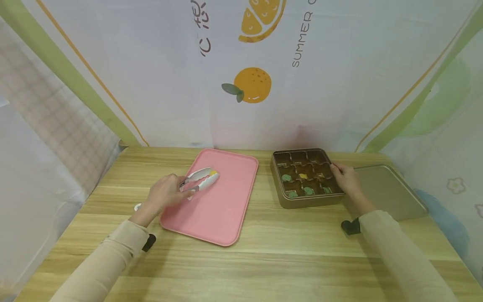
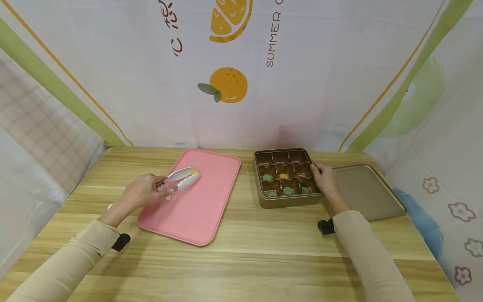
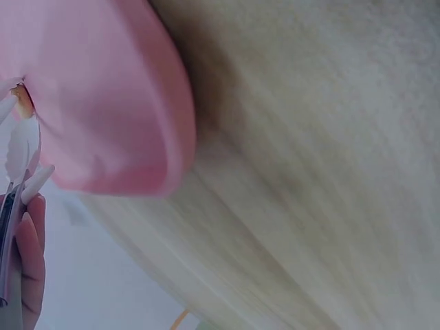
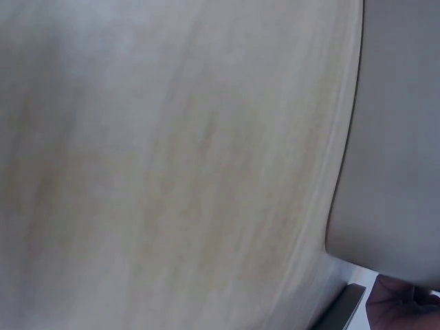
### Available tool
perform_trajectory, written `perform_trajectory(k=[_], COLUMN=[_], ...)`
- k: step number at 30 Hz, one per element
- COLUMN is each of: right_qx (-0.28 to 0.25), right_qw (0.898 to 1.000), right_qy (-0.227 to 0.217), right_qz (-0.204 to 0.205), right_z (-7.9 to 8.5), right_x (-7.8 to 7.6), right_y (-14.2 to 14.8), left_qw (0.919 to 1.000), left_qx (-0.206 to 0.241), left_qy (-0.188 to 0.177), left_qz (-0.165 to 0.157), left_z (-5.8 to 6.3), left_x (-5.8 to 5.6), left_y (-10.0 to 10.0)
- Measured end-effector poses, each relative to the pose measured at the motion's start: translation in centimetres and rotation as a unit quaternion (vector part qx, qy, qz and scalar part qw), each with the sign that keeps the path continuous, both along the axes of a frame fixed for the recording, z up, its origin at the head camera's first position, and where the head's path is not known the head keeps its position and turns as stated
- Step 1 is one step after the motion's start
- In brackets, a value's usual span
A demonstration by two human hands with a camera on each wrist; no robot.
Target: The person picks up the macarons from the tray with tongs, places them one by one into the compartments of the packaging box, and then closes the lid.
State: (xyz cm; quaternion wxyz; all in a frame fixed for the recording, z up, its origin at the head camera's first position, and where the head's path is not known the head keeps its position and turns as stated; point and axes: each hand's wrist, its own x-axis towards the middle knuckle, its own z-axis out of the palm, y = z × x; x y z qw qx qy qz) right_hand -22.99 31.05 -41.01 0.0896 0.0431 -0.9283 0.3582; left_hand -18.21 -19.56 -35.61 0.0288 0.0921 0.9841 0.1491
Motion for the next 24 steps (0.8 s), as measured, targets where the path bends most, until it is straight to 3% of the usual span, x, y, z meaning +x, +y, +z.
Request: perform_trajectory(k=[13,24], right_qx=[-0.008,-0.004], right_qw=[1.0,1.0], right_qy=[0.001,-0.003], right_qz=[0.0,-0.001], right_z=[-0.09,-0.09], right_x=[-0.07,-0.08], right_y=[0.08,0.11], left_qw=[1.0,0.9999], left_qx=[-0.008,0.011], left_qy=[0.003,0.009], left_qz=[-0.005,-0.002], left_z=[0.06,-0.39], left_x=[-0.08,0.08], left_y=[0.06,-0.04])
